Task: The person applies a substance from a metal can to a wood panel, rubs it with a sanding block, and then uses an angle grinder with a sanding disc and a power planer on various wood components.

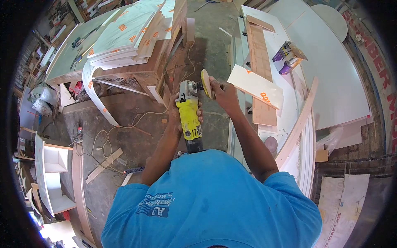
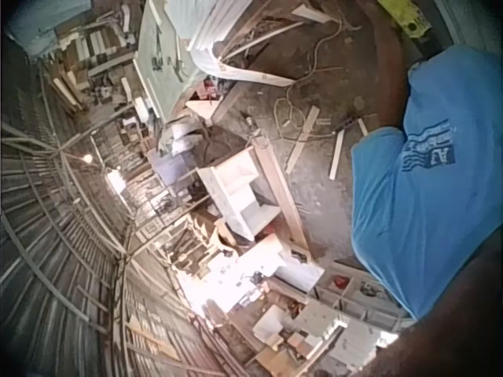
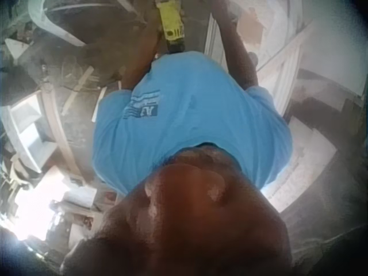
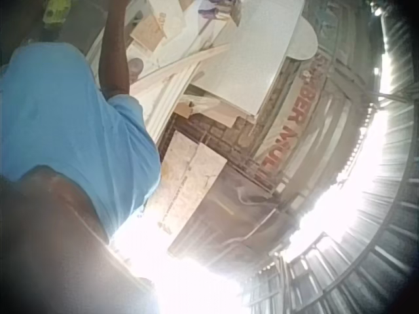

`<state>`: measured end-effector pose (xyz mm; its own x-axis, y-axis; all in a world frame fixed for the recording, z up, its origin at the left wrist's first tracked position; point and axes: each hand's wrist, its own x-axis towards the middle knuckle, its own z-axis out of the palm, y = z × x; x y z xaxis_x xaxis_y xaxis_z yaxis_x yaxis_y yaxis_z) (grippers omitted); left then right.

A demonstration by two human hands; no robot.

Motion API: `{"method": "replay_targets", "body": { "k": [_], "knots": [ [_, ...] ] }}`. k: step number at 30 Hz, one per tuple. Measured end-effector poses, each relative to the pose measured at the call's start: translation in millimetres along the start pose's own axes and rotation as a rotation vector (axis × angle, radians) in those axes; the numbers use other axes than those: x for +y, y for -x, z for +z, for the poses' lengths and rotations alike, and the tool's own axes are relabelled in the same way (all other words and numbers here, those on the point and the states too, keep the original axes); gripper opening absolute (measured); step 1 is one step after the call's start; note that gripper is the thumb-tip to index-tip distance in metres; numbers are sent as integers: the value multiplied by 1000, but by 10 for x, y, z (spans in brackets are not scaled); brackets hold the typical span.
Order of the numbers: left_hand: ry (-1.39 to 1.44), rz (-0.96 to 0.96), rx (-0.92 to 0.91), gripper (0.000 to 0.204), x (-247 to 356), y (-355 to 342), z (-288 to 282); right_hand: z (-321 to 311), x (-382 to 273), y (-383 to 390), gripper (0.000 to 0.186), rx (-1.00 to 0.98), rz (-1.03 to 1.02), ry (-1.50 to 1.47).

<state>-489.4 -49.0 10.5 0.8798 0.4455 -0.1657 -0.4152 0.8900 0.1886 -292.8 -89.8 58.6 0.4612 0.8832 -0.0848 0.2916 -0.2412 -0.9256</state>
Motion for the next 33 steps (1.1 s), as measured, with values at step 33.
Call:
{"method": "replay_targets", "body": {
  "k": [33],
  "knots": [
    [12,-38,-55,68,-20,11,-39,-189,-115,-30,54,-254,-222,-175]
  ]
}}
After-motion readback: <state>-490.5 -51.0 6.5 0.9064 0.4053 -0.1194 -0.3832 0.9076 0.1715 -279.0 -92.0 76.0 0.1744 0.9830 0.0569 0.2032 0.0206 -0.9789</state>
